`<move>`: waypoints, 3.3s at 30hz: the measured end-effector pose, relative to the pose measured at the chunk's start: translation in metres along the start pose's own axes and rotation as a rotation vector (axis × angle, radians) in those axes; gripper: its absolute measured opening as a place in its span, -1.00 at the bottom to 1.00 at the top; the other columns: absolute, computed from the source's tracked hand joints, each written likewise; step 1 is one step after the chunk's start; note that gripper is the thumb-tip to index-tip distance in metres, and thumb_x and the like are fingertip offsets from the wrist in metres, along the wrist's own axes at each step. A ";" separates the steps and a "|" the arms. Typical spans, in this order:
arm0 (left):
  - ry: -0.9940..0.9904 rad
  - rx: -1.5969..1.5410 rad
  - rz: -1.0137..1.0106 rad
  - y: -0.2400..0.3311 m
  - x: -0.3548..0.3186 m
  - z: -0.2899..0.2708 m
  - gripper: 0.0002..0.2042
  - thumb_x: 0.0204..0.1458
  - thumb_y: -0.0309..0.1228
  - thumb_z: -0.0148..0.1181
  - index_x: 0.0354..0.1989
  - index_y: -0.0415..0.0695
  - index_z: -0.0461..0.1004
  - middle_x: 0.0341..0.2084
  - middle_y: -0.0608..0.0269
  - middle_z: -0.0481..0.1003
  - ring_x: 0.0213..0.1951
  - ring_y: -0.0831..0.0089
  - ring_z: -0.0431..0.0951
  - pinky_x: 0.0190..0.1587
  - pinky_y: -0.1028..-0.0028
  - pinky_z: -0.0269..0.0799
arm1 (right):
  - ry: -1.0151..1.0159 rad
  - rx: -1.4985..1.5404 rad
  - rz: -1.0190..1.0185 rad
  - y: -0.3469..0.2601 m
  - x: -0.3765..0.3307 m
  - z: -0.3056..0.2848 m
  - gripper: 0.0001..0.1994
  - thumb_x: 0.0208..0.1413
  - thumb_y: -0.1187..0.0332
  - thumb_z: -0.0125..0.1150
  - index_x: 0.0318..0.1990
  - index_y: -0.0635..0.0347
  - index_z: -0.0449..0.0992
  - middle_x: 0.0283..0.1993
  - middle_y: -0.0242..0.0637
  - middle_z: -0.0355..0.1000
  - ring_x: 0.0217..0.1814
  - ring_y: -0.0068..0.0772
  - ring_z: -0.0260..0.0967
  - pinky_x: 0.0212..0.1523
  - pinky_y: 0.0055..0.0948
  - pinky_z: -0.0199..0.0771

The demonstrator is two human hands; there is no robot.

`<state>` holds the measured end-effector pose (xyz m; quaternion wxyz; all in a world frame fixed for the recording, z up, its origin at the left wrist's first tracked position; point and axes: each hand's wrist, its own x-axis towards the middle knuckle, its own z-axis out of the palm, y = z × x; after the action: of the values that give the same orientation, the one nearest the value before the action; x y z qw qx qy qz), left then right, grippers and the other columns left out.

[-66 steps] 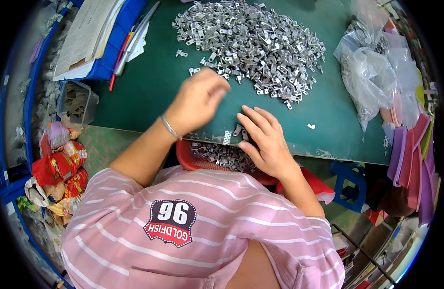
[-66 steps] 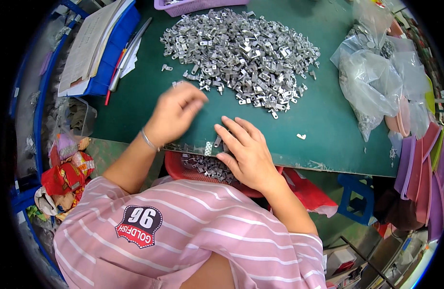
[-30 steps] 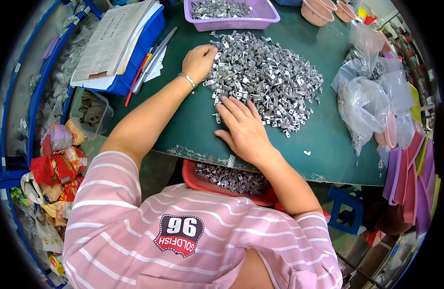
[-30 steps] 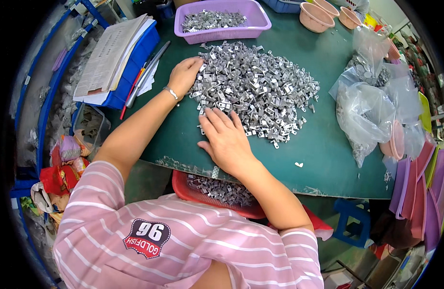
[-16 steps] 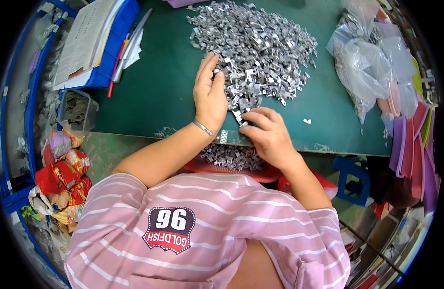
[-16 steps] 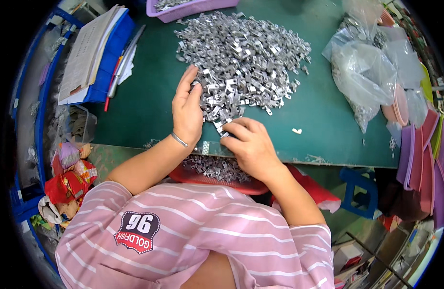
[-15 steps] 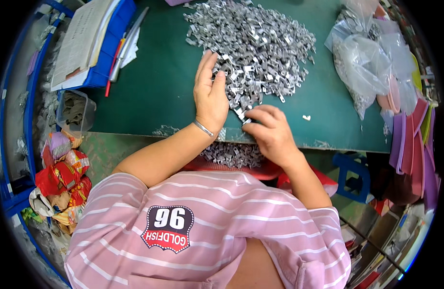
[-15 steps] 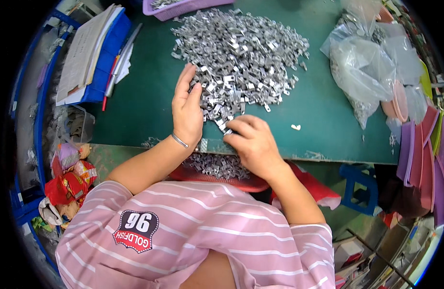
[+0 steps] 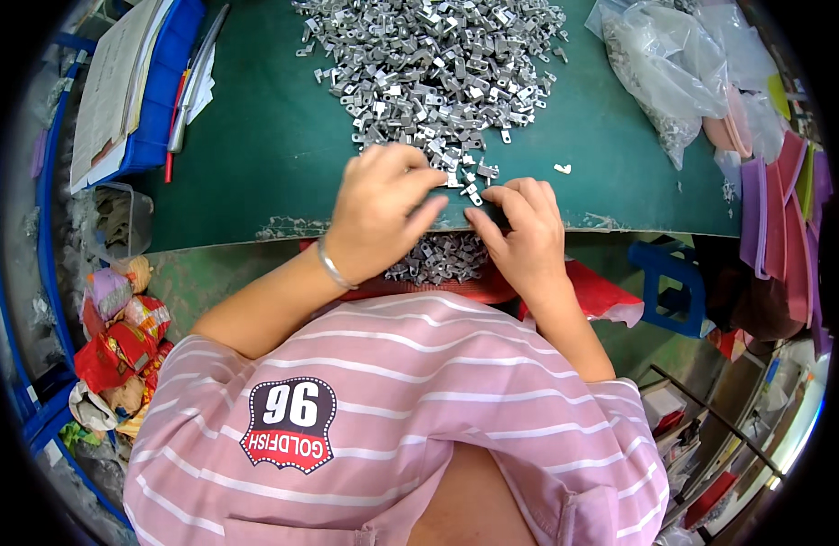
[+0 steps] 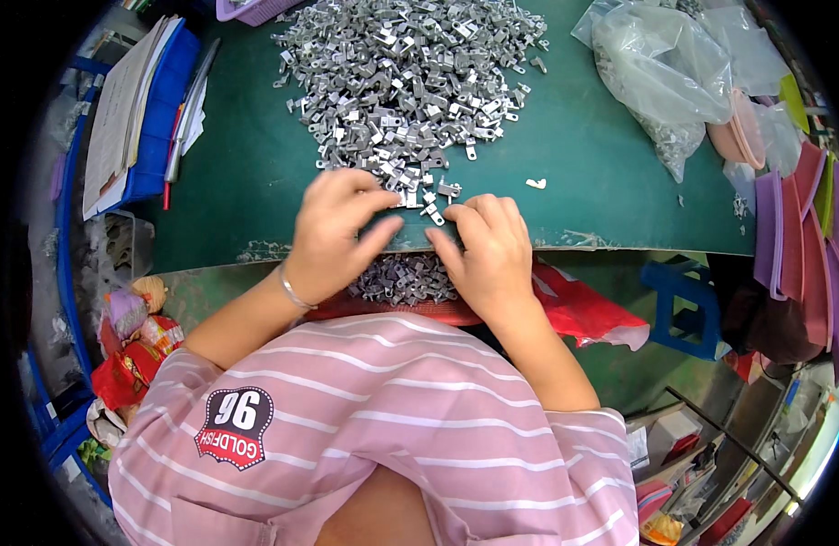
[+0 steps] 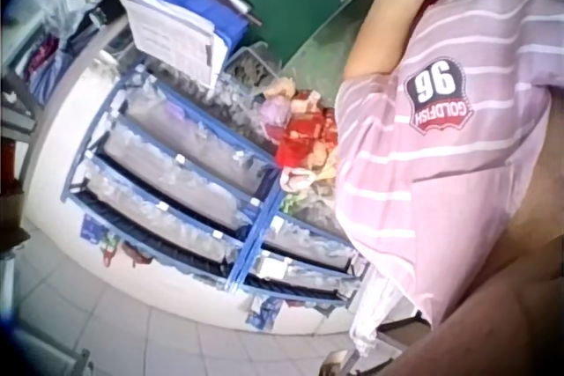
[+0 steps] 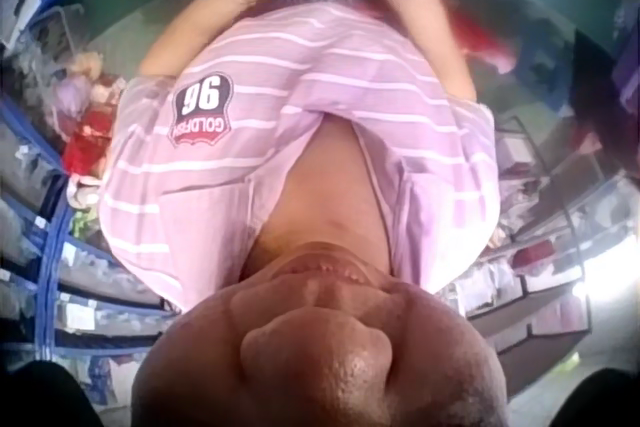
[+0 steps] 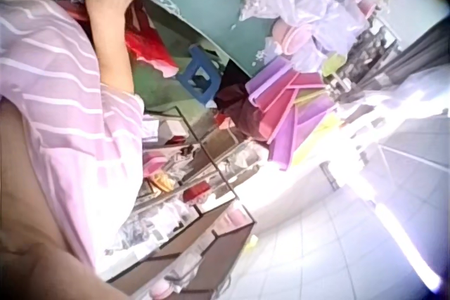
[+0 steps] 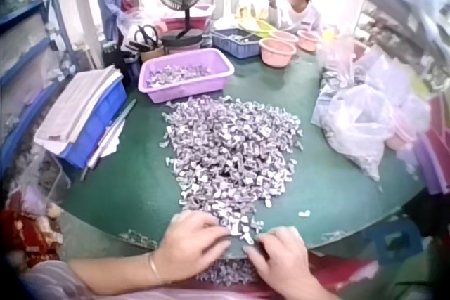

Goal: The person picks up metal zipper sliders from a large pile on a table, checks each one, and places them into a small red container or a purple tray.

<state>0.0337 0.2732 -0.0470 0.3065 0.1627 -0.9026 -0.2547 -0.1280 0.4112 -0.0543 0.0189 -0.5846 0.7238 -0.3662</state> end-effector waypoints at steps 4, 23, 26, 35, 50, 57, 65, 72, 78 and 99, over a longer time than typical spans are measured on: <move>-0.056 0.138 0.025 0.003 0.004 0.013 -0.75 -0.15 -0.47 0.40 -0.23 -0.08 0.61 -0.32 0.29 0.46 -0.23 0.26 0.44 -0.20 0.30 0.23 | 0.002 -0.138 -0.050 -0.003 0.002 0.005 -0.84 -0.02 0.45 0.37 -0.28 0.21 0.54 -0.31 -0.24 0.39 -0.26 -0.11 0.35 -0.24 -0.17 0.39; -0.182 -1.593 -1.058 0.008 -0.001 -0.006 -0.78 0.22 -0.50 0.16 -0.02 -0.32 0.52 -0.28 0.19 0.61 -0.31 0.52 0.63 -0.21 0.54 0.62 | -0.117 0.926 0.556 -0.019 -0.003 -0.013 -0.85 0.32 0.39 0.14 -0.18 0.33 0.52 -0.34 -0.40 0.51 -0.29 -0.66 0.46 -0.27 -0.62 0.45; -0.224 -1.699 -1.070 0.004 -0.004 -0.007 -0.80 0.23 -0.48 0.16 -0.04 -0.33 0.51 -0.30 0.17 0.61 -0.26 0.46 0.65 -0.17 0.49 0.63 | -0.123 0.949 0.535 -0.021 -0.004 -0.013 -0.85 0.33 0.40 0.13 -0.18 0.32 0.52 -0.33 -0.40 0.51 -0.29 -0.66 0.47 -0.28 -0.63 0.46; -0.225 -1.589 -1.079 0.005 -0.010 -0.014 -0.79 0.22 -0.49 0.16 -0.04 -0.33 0.51 -0.29 0.16 0.61 -0.29 0.50 0.65 -0.20 0.53 0.64 | -0.175 0.935 0.529 -0.022 -0.011 -0.014 -0.88 0.31 0.44 0.14 -0.17 0.34 0.50 -0.31 -0.40 0.51 -0.31 -0.68 0.44 -0.28 -0.64 0.46; -0.499 -0.542 -0.381 0.007 -0.015 -0.023 -0.84 0.06 -0.63 0.26 -0.17 -0.30 0.58 -0.31 0.19 0.53 -0.33 0.48 0.59 -0.27 0.55 0.54 | 0.054 0.075 0.086 0.004 0.014 -0.006 -0.80 -0.01 0.50 0.35 -0.18 0.20 0.57 -0.23 -0.18 0.45 -0.17 -0.06 0.43 -0.15 -0.20 0.46; -0.125 -0.040 -0.031 0.009 0.003 0.000 -0.83 -0.01 -0.64 0.30 -0.22 -0.25 0.57 -0.31 0.17 0.48 -0.39 0.39 0.56 -0.35 0.45 0.49 | 0.087 0.014 0.066 0.012 0.018 0.004 -0.86 -0.02 0.47 0.38 -0.27 0.16 0.60 -0.25 -0.22 0.45 -0.20 -0.11 0.42 -0.18 -0.23 0.47; -0.076 -0.391 -0.256 0.014 0.002 -0.005 -0.86 0.05 -0.64 0.28 -0.21 -0.28 0.55 -0.28 0.20 0.53 -0.36 0.50 0.58 -0.29 0.55 0.51 | 0.224 0.210 0.087 0.009 0.006 -0.006 -0.91 0.01 0.57 0.34 -0.31 0.24 0.58 -0.29 -0.24 0.46 -0.26 -0.25 0.45 -0.26 -0.36 0.46; -0.151 -1.463 -0.928 0.000 -0.001 -0.009 -0.77 0.25 -0.46 0.15 0.01 -0.31 0.50 -0.24 0.18 0.59 -0.26 0.49 0.62 -0.17 0.50 0.62 | 0.150 0.118 0.160 0.004 0.013 -0.001 -0.83 0.04 0.58 0.30 -0.18 0.28 0.56 -0.29 -0.20 0.45 -0.26 -0.15 0.44 -0.23 -0.30 0.46; -0.156 -1.536 -0.951 -0.001 -0.005 -0.009 -0.78 0.25 -0.47 0.15 0.00 -0.32 0.50 -0.25 0.17 0.59 -0.27 0.49 0.63 -0.16 0.50 0.61 | 0.085 0.210 0.214 0.014 0.019 0.002 -0.90 0.10 0.60 0.26 -0.21 0.34 0.57 -0.29 -0.26 0.49 -0.30 -0.38 0.46 -0.25 -0.44 0.47; -0.067 -1.515 -0.972 -0.010 -0.012 -0.034 -0.83 0.22 -0.54 0.13 -0.07 -0.31 0.51 -0.32 0.16 0.59 -0.29 0.46 0.64 -0.17 0.50 0.62 | -0.069 0.261 -0.024 -0.001 0.028 0.008 -0.84 0.03 0.57 0.31 -0.21 0.26 0.56 -0.29 -0.13 0.45 -0.28 -0.04 0.46 -0.22 -0.25 0.47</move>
<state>0.0658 0.2584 -0.0355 0.1633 0.2735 -0.3329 -0.8875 -0.1319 0.3831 -0.0484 0.1153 -0.5982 0.6617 -0.4370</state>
